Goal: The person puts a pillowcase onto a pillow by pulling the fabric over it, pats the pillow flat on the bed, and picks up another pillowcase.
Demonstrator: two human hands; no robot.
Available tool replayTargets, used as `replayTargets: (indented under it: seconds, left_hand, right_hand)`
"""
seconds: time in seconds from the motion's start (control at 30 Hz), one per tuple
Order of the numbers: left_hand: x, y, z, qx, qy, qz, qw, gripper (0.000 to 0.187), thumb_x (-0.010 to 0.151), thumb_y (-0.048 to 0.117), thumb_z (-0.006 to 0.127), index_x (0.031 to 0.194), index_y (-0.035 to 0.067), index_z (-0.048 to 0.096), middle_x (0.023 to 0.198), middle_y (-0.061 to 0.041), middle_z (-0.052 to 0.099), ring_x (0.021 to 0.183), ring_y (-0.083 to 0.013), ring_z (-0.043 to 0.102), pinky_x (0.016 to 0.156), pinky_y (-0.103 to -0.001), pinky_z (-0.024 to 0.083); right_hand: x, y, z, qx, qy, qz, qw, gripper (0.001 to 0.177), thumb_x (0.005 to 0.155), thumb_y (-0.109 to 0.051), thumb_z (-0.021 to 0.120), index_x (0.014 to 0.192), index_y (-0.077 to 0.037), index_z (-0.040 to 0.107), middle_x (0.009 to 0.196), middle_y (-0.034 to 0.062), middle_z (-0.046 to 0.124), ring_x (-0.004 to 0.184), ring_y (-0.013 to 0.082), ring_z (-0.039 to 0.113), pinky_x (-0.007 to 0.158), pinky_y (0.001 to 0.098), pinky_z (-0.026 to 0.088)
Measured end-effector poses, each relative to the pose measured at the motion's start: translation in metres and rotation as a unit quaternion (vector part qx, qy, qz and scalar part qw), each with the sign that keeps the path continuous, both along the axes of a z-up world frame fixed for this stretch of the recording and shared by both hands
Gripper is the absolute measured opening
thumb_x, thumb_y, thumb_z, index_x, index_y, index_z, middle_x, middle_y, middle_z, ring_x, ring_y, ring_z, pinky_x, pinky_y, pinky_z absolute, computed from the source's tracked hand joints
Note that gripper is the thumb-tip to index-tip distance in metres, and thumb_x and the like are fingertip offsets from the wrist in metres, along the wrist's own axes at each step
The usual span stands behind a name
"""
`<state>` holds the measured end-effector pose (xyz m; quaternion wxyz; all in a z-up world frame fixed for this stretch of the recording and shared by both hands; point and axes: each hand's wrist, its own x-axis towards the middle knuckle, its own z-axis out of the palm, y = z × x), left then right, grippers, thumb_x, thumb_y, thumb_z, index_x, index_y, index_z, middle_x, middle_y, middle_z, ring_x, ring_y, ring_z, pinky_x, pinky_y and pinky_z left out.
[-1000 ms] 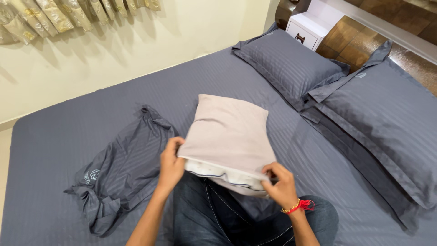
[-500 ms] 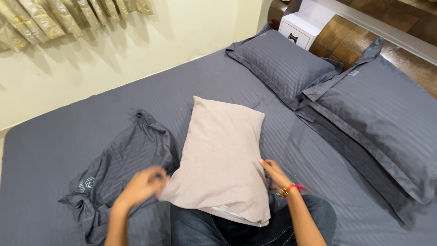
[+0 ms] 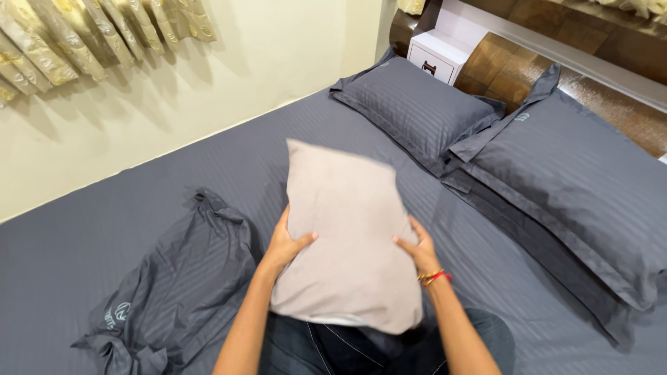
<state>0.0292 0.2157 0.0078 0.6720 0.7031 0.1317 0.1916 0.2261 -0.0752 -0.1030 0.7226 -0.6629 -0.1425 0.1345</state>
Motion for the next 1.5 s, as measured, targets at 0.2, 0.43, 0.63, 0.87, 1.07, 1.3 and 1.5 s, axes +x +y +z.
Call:
replayTargets:
  seconds: [0.2, 0.43, 0.63, 0.87, 1.07, 1.3, 1.5]
  left_hand:
    - [0.08, 0.021, -0.075, -0.029, -0.07, 0.052, 0.996, 0.098, 0.07, 0.012, 0.084, 0.155, 0.002, 0.035, 0.146, -0.017, 0.055, 0.131, -0.0248, 0.054, 0.11, -0.036, 0.044]
    - [0.102, 0.012, -0.193, 0.276, 0.435, 0.035, 0.857, 0.062, 0.096, 0.048, 0.061, 0.141, 0.007, 0.051, 0.143, -0.021, 0.058, 0.131, -0.0401, 0.057, 0.107, -0.051, 0.047]
    - [0.089, 0.033, -0.183, 0.254, 0.503, 0.059, 0.824, 0.062, 0.09, 0.041, 0.069, 0.139, 0.007, 0.055, 0.132, -0.021, 0.066, 0.123, -0.0404, 0.063, 0.101, -0.05, 0.052]
    - [0.064, 0.069, -0.178, 0.306, 0.498, 0.04, 0.811, 0.043, 0.087, 0.04, 0.071, 0.121, 0.015, 0.073, 0.13, -0.015, 0.069, 0.124, -0.0347, 0.065, 0.102, -0.044, 0.053]
    - [0.07, 0.023, -0.175, 0.428, 0.436, 0.116, 0.783, 0.029, 0.097, 0.027, 0.065, 0.123, 0.016, 0.069, 0.124, -0.013, 0.071, 0.117, -0.0353, 0.068, 0.094, -0.05, 0.055]
    - [0.07, -0.049, -0.099, 0.548, 0.084, -0.076, 0.828, 0.076, 0.058, 0.021, 0.088, 0.128, 0.011, 0.058, 0.137, -0.015, 0.049, 0.121, -0.035, 0.049, 0.086, -0.052, 0.047]
    - [0.089, -0.037, -0.147, 0.634, -0.058, -0.028, 0.771, 0.01, 0.081, 0.011, 0.067, 0.09, 0.013, 0.07, 0.091, -0.002, 0.063, 0.096, -0.0222, 0.062, 0.079, -0.041, 0.049]
  right_hand:
    - [0.072, -0.007, 0.016, -0.034, -0.087, 0.005, 0.996, 0.078, 0.085, -0.018, 0.077, 0.152, 0.0, 0.043, 0.146, 0.0145, 0.056, 0.128, 0.0206, 0.056, 0.105, 0.033, 0.047]
    - [0.054, -0.06, -0.057, -0.498, -0.092, 0.168, 0.846, 0.116, 0.067, -0.036, 0.103, 0.149, 0.003, 0.03, 0.128, 0.0263, 0.06, 0.118, 0.0327, 0.059, 0.095, 0.034, 0.047]
    - [0.058, -0.05, -0.069, -0.574, 0.079, 0.187, 0.793, 0.028, 0.088, -0.028, 0.069, 0.099, -0.003, 0.076, 0.079, 0.0147, 0.081, 0.064, 0.0208, 0.077, 0.062, 0.038, 0.058]
    - [0.074, -0.086, -0.071, -0.531, 0.173, 0.182, 0.809, 0.039, 0.093, -0.036, 0.066, 0.097, 0.002, 0.072, 0.076, 0.0111, 0.077, 0.061, 0.026, 0.076, 0.057, 0.0414, 0.057]
    - [0.055, -0.07, -0.05, -0.721, -0.046, 0.193, 0.663, 0.048, 0.091, -0.046, 0.071, 0.112, -0.003, 0.071, 0.105, 0.0181, 0.075, 0.095, 0.0326, 0.074, 0.081, 0.0448, 0.057]
    - [0.008, -0.028, 0.042, -0.518, -0.254, 0.076, 0.813, 0.048, 0.079, -0.046, 0.076, 0.105, -0.006, 0.069, 0.102, 0.0118, 0.071, 0.097, 0.0315, 0.068, 0.08, 0.044, 0.053]
    - [0.022, -0.028, 0.035, -0.573, -0.234, 0.135, 0.774, 0.026, 0.09, -0.039, 0.065, 0.09, -0.015, 0.074, 0.086, 0.0107, 0.074, 0.087, 0.0336, 0.068, 0.074, 0.0478, 0.049]
